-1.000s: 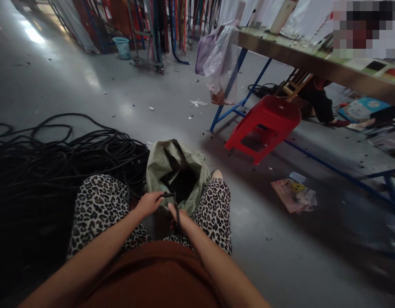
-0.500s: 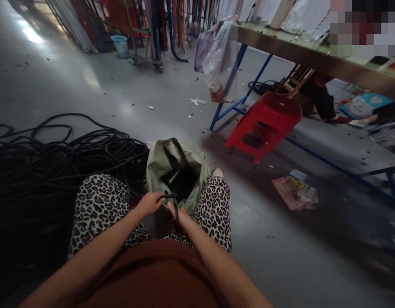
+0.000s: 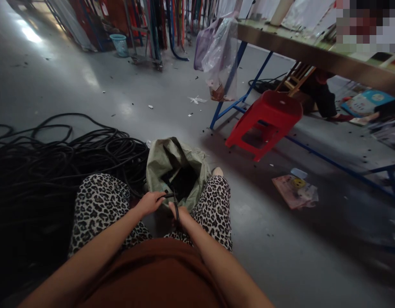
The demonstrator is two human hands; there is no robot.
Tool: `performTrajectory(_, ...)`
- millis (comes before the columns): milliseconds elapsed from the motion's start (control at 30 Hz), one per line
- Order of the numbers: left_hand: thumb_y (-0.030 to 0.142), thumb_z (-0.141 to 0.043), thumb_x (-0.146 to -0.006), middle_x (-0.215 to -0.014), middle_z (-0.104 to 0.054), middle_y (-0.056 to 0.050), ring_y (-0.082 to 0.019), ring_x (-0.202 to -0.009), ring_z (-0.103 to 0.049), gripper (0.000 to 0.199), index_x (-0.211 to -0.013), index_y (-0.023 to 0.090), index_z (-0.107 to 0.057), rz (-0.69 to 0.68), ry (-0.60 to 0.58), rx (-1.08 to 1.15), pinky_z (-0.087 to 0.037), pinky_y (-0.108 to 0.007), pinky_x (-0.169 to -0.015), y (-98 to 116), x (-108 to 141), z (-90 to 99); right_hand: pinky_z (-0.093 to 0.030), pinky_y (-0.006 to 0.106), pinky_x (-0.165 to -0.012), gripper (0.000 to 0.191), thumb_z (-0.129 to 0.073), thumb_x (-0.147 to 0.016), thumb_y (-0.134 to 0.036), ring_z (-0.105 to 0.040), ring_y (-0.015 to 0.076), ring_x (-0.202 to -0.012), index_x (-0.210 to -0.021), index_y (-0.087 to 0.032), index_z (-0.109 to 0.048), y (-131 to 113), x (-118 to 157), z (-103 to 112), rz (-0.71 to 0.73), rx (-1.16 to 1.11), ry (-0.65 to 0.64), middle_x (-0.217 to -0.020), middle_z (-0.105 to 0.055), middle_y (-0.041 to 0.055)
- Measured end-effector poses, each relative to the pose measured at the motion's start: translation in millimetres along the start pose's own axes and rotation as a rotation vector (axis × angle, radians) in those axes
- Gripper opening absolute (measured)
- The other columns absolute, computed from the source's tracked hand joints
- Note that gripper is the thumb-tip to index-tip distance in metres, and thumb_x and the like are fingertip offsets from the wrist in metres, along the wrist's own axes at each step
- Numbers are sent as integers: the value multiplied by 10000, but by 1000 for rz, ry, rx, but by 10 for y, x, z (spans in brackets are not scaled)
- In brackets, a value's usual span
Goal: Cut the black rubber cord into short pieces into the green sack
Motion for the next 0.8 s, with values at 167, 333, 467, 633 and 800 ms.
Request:
performTrajectory(167,299,-485,-1009,-1185,-785,-100,-231,-1095,-722,355,-1235,216,-745,24,1,11,-523,-312,-965,-23,-7,-21,-451,213,-385,507,-470,-1071,-525,-527,128,-363,-728,-161,-550,-37,94,-2,-44,12,-21,-501,-526,5)
performTrajectory(333,300,-481,-1012,-1212,-781,-98,-233,-1123,-720,355,-1230,220,-749,43,-8,29,-522,-318,-987,-40,-12,-41,-426,203,-341,520,-454,-1081,-492,-521,127,-333,-695,-155,-546,-88,126,8,-8,59,-13,-480,-522,9)
performTrajectory(467,298,-491,-1012,-1245,-773,-97,-230,-1145,-718,354,-1252,221,-740,47,1,36,-523,-311,-995,-56,-14,-52,-425,192,-343,516,-460,-1077,-493,-514,118,-322,-701,-152,-554,-105,135,19,13,98,-8,-471,-521,4)
performTrajectory(633,303,-483,-1018,-1258,-768,-105,-235,-1155,-719,370,-1279,212,-729,60,1,40,-524,-316,-1003,-96,-34,-98,-400,181,-334,517,-448,-1082,-471,-498,112,-317,-687,-156,-556,-135,152,44,41,151,21,-460,-511,-4)
performTrajectory(800,307,-471,-1020,-1287,-757,-103,-235,-1189,-703,396,-1323,209,-707,82,1,38,-514,-312,-1020,-132,-46,-123,-373,169,-338,507,-491,-1069,-473,-460,95,-307,-679,-158,-565,-143,156,70,47,175,43,-445,-491,-16)
Point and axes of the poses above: each hand's wrist, its own x-axis away from the middle knuckle, its own z-axis out of the back of the hand, y = z × x, the point moved 8 cm from there along -x, towards the middle knuckle
